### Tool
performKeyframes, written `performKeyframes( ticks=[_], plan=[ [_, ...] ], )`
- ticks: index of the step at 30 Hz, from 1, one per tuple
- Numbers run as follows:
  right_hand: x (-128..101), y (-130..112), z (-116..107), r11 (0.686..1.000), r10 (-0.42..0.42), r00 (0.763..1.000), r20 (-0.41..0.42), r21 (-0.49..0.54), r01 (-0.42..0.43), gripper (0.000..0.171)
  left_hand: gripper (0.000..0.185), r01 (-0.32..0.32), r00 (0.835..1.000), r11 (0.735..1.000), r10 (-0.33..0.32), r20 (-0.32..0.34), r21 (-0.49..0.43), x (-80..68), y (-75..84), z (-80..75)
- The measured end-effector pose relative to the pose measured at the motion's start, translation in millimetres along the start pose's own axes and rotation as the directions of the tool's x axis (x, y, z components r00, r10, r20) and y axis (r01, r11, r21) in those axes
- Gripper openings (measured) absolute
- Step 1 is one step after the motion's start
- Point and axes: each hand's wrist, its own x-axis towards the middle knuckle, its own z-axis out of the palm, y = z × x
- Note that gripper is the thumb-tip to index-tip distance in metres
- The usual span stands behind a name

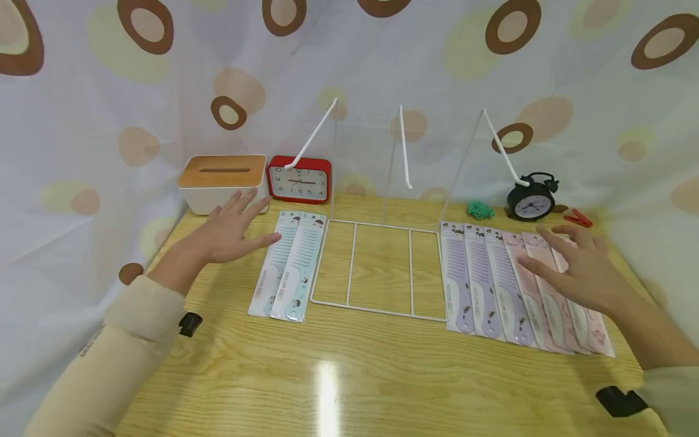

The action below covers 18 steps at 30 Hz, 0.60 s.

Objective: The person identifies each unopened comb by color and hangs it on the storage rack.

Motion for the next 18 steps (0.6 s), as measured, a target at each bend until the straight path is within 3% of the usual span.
performKeyframes(
  ticks=[9, 18],
  plan=[
    [10.0, -28.5, 25.8, 0.990, -0.010, 0.996, 0.085, 0.139, -0.002, 0.085, 0.090, 0.007, 0.999, 0.994, -0.003, 0.036, -0.113, 23.9, -13.6, 12.7],
    [10.3, -50.5, 60.9, 0.966, -0.080, 0.990, 0.120, 0.256, 0.047, 0.078, 0.085, 0.044, 0.999, 0.962, -0.035, 0.042, -0.268, 49.0, -29.3, 37.2]
  ],
)
